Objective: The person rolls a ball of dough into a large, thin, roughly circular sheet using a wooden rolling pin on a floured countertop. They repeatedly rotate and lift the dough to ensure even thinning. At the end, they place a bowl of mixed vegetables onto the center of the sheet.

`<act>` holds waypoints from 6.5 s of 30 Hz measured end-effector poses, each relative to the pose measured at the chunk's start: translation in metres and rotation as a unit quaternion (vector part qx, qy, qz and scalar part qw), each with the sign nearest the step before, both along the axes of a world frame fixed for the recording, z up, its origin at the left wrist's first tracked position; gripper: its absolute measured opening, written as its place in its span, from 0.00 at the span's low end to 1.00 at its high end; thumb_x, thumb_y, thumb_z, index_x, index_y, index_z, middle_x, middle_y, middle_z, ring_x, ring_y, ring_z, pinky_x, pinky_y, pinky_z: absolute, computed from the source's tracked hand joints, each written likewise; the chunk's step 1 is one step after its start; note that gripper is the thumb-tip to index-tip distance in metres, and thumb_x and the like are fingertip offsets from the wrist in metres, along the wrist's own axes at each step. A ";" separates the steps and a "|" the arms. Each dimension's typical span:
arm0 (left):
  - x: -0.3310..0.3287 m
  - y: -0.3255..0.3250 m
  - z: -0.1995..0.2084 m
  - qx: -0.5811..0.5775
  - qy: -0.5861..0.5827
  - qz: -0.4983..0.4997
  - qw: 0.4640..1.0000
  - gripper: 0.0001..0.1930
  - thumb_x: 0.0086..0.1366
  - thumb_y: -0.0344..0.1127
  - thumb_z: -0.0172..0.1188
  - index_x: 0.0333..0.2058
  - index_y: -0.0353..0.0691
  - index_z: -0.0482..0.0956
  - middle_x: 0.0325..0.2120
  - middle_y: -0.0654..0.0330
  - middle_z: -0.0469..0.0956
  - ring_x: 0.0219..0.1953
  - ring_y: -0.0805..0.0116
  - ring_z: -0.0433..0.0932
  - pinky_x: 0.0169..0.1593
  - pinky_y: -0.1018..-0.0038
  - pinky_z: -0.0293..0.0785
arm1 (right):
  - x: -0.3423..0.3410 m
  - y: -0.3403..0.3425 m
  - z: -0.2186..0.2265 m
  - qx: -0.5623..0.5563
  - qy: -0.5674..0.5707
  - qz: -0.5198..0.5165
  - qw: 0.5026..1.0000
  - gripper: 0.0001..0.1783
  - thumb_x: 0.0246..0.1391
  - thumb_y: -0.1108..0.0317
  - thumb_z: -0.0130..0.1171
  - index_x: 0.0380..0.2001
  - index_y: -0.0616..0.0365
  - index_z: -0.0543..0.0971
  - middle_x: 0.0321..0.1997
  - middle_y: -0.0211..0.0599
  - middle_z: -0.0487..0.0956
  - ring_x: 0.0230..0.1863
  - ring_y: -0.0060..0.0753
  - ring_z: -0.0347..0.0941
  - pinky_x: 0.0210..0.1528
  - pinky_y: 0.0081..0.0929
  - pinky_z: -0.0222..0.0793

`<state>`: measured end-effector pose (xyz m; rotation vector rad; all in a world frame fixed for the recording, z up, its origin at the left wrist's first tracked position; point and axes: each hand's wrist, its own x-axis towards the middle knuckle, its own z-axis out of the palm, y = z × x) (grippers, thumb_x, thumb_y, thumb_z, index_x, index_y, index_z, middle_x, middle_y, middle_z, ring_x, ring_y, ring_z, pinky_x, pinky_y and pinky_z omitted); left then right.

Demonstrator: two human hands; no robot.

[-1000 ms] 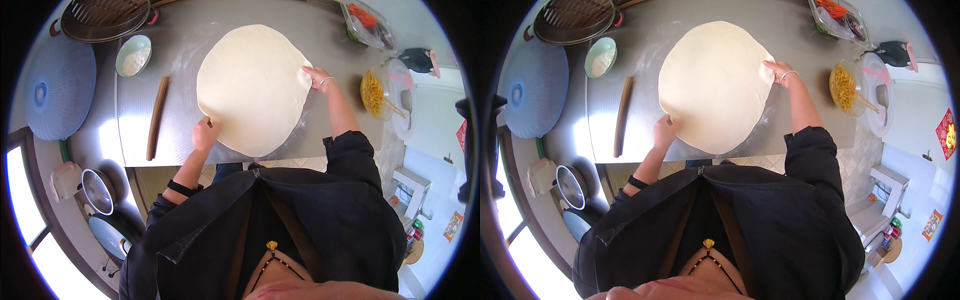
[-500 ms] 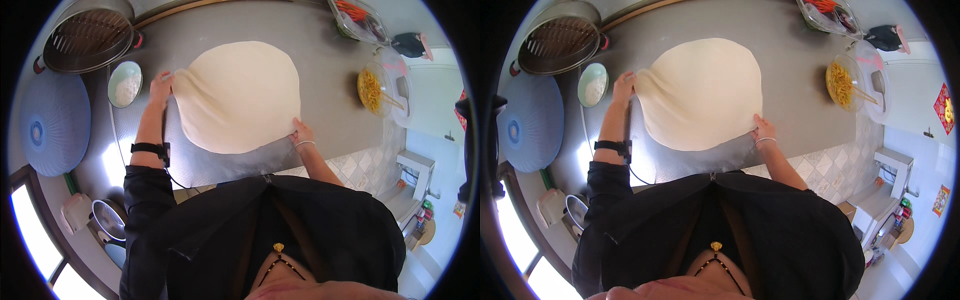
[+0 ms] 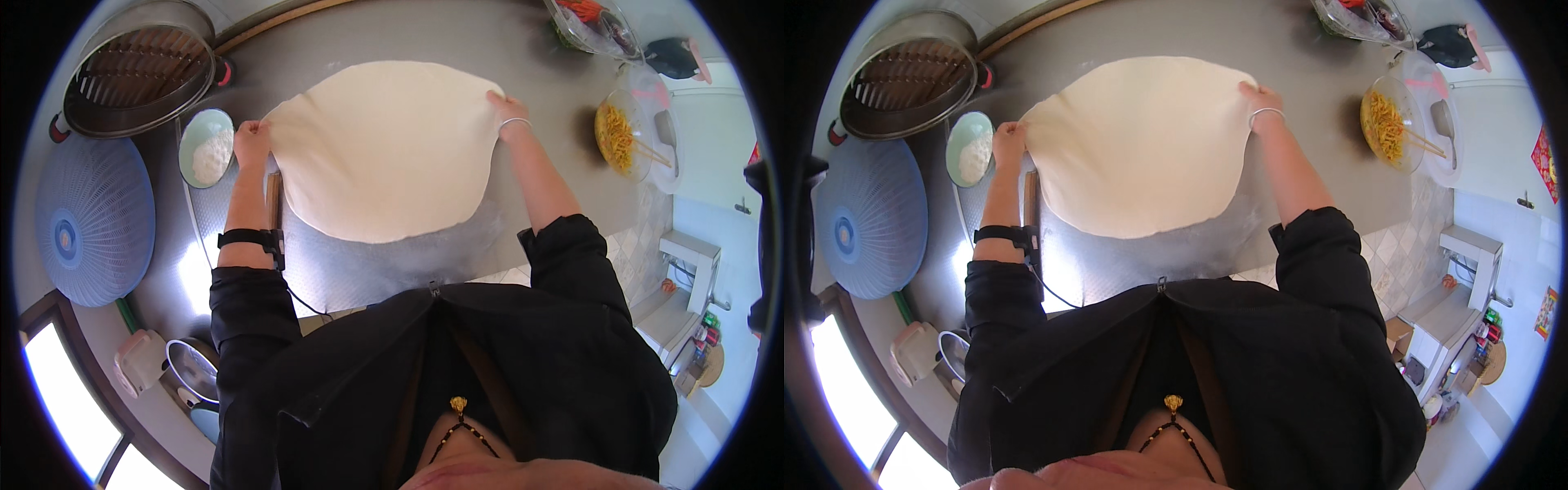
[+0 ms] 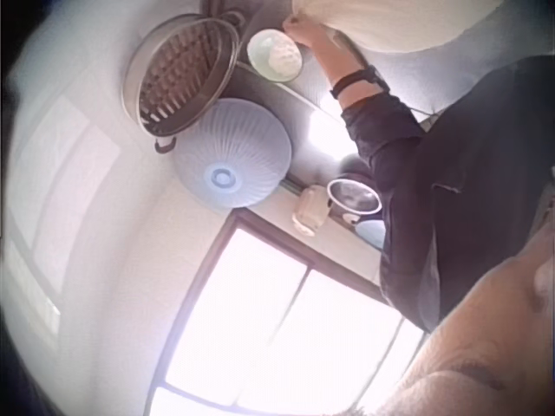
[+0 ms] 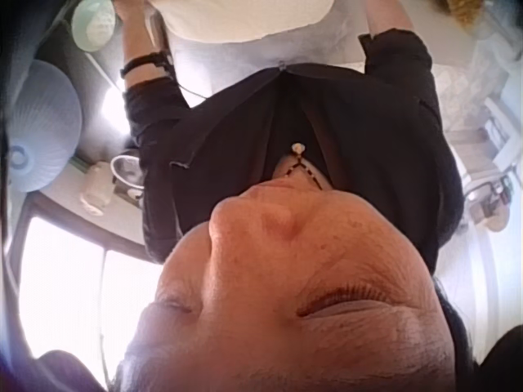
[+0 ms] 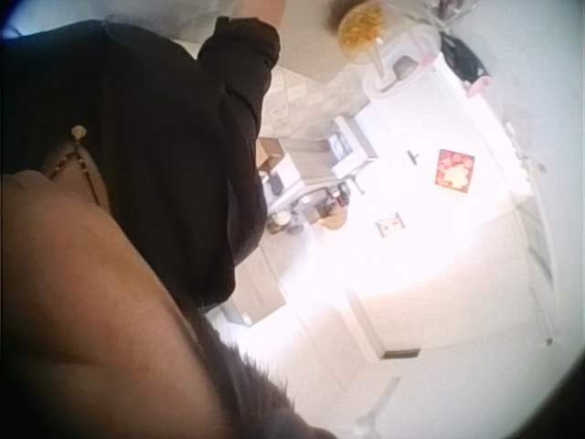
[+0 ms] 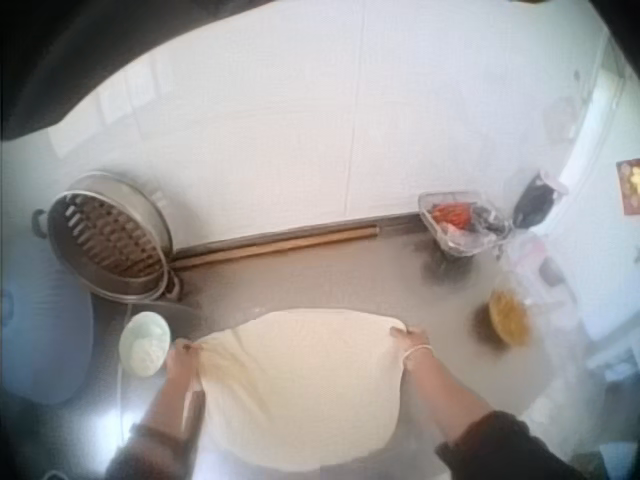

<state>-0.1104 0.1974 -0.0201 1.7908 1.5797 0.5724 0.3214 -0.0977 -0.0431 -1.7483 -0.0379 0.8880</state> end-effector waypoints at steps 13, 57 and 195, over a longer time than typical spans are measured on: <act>-0.176 -0.234 0.032 0.091 0.210 -0.080 0.970 0.22 0.61 0.36 0.60 0.50 0.29 0.71 0.43 0.41 0.72 0.46 0.42 0.72 0.51 0.55 0.69 | -0.041 -0.048 0.025 -0.030 -0.046 -0.060 0.997 0.18 0.54 0.62 0.61 0.45 0.61 0.76 0.40 0.39 0.80 0.36 0.32 0.78 0.37 0.30 0.76; -0.117 -0.365 0.047 0.086 0.305 -0.279 0.907 0.41 0.57 0.52 0.62 0.64 0.39 0.59 0.63 0.49 0.60 0.66 0.47 0.56 0.66 0.46 0.47 | -0.246 -0.155 0.061 0.015 -0.520 0.586 0.621 0.44 0.54 0.43 0.54 0.66 0.59 0.58 0.70 0.46 0.56 0.73 0.47 0.46 0.72 0.47 0.42; 0.040 -0.312 0.032 0.238 0.264 -0.418 0.836 0.33 0.67 0.57 0.46 0.67 0.54 0.54 0.69 0.57 0.50 0.70 0.54 0.47 0.67 0.44 0.43 | -0.281 -0.222 0.051 -0.066 -0.540 0.460 0.701 0.43 0.55 0.42 0.51 0.65 0.61 0.58 0.70 0.53 0.55 0.72 0.52 0.47 0.69 0.57 0.41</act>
